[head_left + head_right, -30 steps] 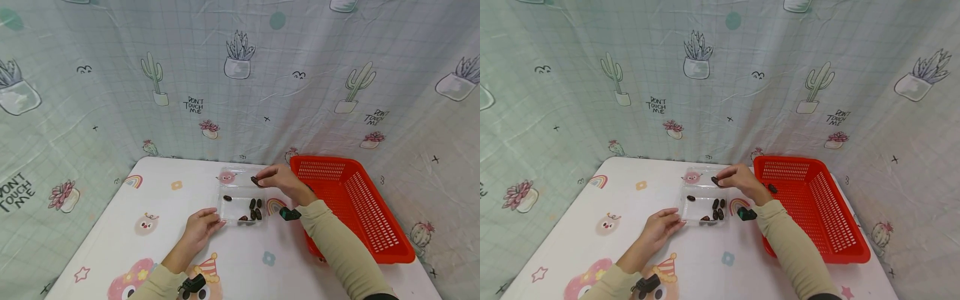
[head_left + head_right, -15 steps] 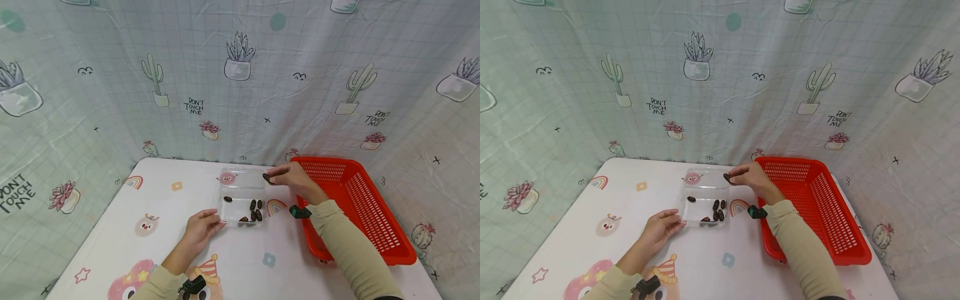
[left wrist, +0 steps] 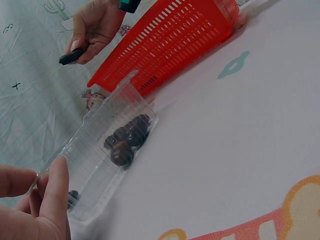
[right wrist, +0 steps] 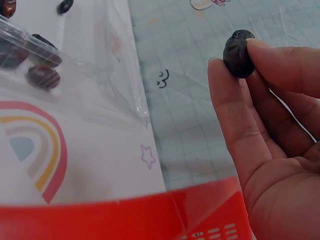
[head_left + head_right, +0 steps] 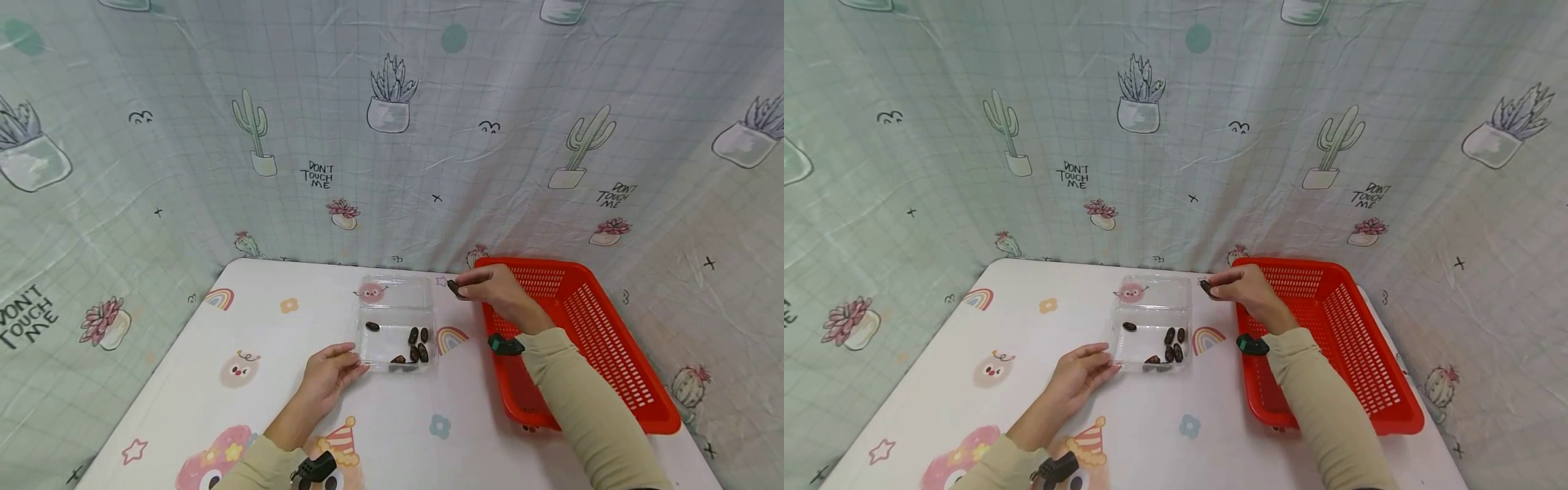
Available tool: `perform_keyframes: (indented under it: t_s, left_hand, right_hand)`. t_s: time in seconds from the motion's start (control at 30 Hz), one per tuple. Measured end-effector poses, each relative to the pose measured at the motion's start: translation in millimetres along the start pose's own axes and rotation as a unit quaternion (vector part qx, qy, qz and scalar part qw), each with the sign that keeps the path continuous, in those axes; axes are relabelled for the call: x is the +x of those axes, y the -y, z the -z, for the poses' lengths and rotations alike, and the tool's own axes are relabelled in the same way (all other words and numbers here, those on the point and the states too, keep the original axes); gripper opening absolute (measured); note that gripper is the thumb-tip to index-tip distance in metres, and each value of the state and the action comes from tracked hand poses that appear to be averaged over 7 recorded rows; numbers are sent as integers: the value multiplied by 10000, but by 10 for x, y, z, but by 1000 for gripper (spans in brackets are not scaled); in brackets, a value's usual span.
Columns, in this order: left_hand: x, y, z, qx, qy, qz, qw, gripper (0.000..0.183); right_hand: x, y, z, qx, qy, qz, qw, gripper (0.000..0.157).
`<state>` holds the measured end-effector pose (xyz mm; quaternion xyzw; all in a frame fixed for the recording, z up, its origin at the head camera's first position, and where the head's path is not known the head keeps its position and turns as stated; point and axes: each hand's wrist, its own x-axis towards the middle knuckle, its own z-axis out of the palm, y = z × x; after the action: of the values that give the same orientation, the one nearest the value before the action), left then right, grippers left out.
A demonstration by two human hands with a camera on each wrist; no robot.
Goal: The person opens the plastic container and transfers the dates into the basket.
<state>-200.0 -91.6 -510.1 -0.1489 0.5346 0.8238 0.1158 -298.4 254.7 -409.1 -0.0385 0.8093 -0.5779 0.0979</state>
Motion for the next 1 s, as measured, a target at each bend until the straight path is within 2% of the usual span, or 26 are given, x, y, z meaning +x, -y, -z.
perform_keyframes:
  t_s: [0.33,0.53,1.0]
  left_hand:
    - [-32,-3,7,-19,-106,0,9999,36]
    - [-22,-12,17,-4,-82,38,10000,36]
    - [-4,-7,33,51,4,88,9999,37]
  right_hand:
    - [-33,-71,147,252,-87,-171,9995,41]
    - [-70,-79,232,102,-209,-220,9995,40]
    - [-95,-170,428,726,-323,-255,9965,42]
